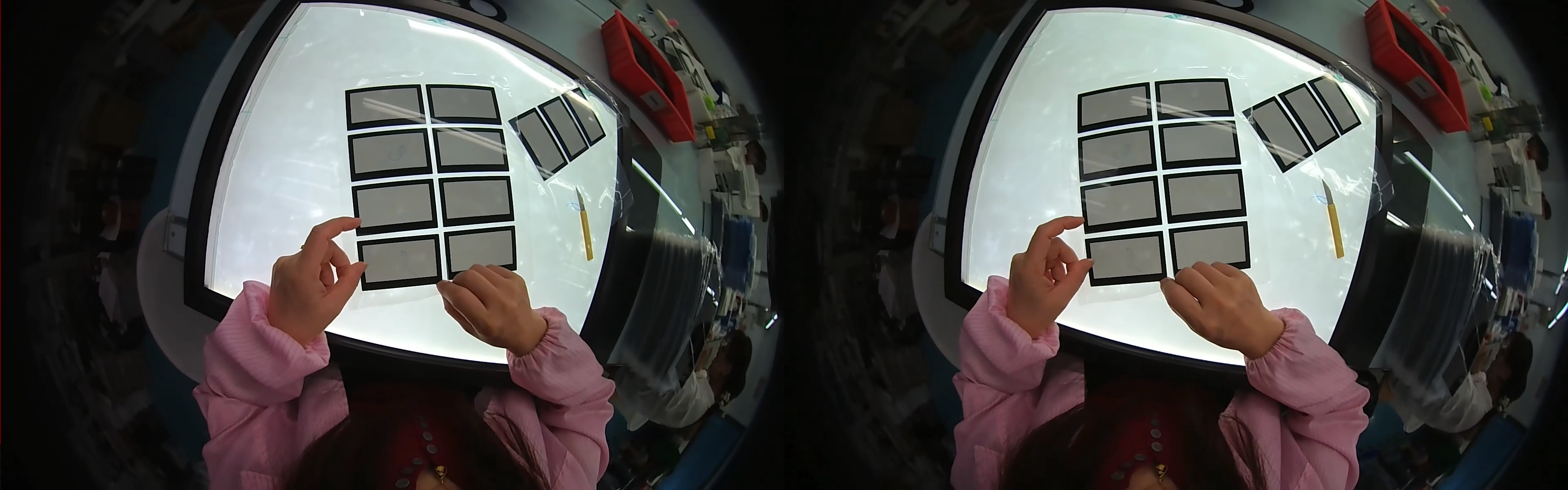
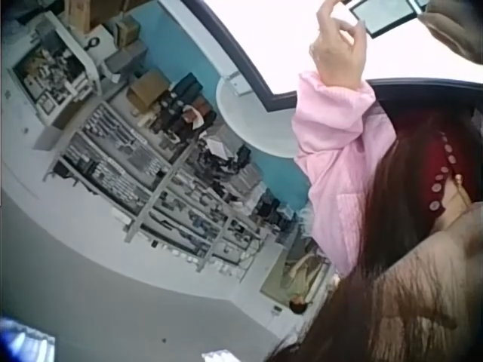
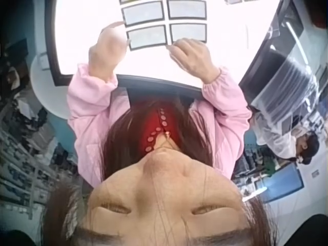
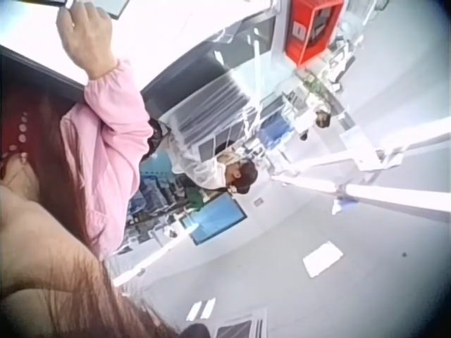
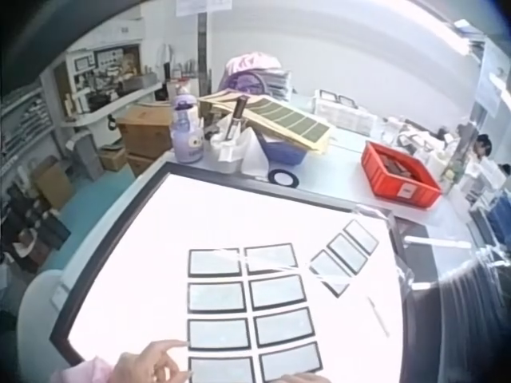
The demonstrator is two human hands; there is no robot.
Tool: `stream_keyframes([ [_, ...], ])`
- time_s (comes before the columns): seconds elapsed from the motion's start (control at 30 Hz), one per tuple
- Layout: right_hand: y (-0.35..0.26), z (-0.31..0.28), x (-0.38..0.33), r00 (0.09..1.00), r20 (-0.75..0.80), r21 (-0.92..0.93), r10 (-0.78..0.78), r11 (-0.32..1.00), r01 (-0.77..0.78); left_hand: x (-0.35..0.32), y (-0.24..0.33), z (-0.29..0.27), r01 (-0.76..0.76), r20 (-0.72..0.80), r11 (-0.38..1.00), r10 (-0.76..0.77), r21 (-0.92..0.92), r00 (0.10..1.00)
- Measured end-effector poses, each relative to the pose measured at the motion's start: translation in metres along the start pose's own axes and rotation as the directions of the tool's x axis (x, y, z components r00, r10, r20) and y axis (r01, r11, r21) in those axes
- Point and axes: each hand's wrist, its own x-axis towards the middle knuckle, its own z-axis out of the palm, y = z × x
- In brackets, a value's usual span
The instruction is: Inspecting and arranging small electronic panels on a light table.
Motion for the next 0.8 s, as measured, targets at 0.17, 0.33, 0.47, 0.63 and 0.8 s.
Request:
stream_keyframes([
  [0.17,-0.0017,-0.0028,0.0005,1.0,0.013,-0.007,-0.003,1.0,0.004,-0.0001,0.0033,-0.0011,0.018,0.011,0.999,-0.018,-0.027,1.0],
  [0.33,-0.0017,-0.0023,0.0029,1.0,-0.012,-0.018,0.01,1.0,-0.01,-0.0004,0.0028,-0.0003,0.029,0.008,0.999,-0.029,-0.02,1.0],
  [0.47,-0.0015,-0.0018,0.0009,1.0,0.001,-0.021,0.01,1.0,-0.01,-0.0005,0.0051,-0.0018,0.047,0.015,0.999,-0.047,0.019,0.999],
  [0.63,-0.0025,-0.001,-0.0006,1.0,-0.023,-0.034,0.002,0.999,-0.002,-0.0024,0.0033,-0.001,0.005,-0.006,1.0,-0.005,-0.011,1.0],
  [0.8,-0.0033,-0.0014,0.0009,1.0,-0.031,-0.045,-0.005,0.999,0.003,-0.0016,0.0012,-0.0002,-0.038,-0.022,0.999,0.038,-0.006,0.999],
])
